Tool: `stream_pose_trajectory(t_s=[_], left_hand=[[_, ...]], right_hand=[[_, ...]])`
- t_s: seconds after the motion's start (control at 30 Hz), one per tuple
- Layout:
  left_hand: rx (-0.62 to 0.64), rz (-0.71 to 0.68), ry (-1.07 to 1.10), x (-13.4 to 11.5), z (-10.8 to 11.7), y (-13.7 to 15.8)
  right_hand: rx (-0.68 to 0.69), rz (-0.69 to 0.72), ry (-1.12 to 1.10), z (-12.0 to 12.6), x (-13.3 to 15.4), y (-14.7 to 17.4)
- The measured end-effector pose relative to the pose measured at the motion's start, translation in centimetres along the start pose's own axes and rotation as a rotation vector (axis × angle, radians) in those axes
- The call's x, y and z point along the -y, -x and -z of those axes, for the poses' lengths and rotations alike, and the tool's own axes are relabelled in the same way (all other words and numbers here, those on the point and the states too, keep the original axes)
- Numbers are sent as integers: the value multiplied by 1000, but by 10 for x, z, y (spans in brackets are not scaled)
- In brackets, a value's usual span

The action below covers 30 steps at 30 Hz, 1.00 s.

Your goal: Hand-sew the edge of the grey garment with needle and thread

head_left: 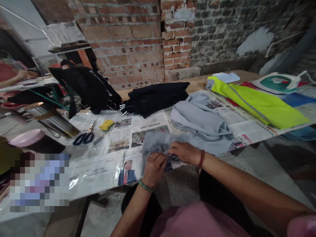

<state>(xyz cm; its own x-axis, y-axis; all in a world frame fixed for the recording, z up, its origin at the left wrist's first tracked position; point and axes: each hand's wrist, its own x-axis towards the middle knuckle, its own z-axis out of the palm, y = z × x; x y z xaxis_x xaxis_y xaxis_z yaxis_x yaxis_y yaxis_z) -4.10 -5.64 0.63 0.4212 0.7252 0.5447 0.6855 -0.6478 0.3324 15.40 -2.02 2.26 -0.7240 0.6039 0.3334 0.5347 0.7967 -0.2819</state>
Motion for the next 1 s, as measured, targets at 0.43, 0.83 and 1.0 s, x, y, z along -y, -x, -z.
stream_pose_trajectory(t_s=[0.43,0.83,1.0], left_hand=[[31,13,20,0,1,-1],[-54,254,235,3,5,-7],[-12,277,303,6,6,-12]], right_hand=[[-132,-377,-638,11,18,-28],[-315,-232,-390,12,15,-15],[-301,-11,-195,5,18,-1]])
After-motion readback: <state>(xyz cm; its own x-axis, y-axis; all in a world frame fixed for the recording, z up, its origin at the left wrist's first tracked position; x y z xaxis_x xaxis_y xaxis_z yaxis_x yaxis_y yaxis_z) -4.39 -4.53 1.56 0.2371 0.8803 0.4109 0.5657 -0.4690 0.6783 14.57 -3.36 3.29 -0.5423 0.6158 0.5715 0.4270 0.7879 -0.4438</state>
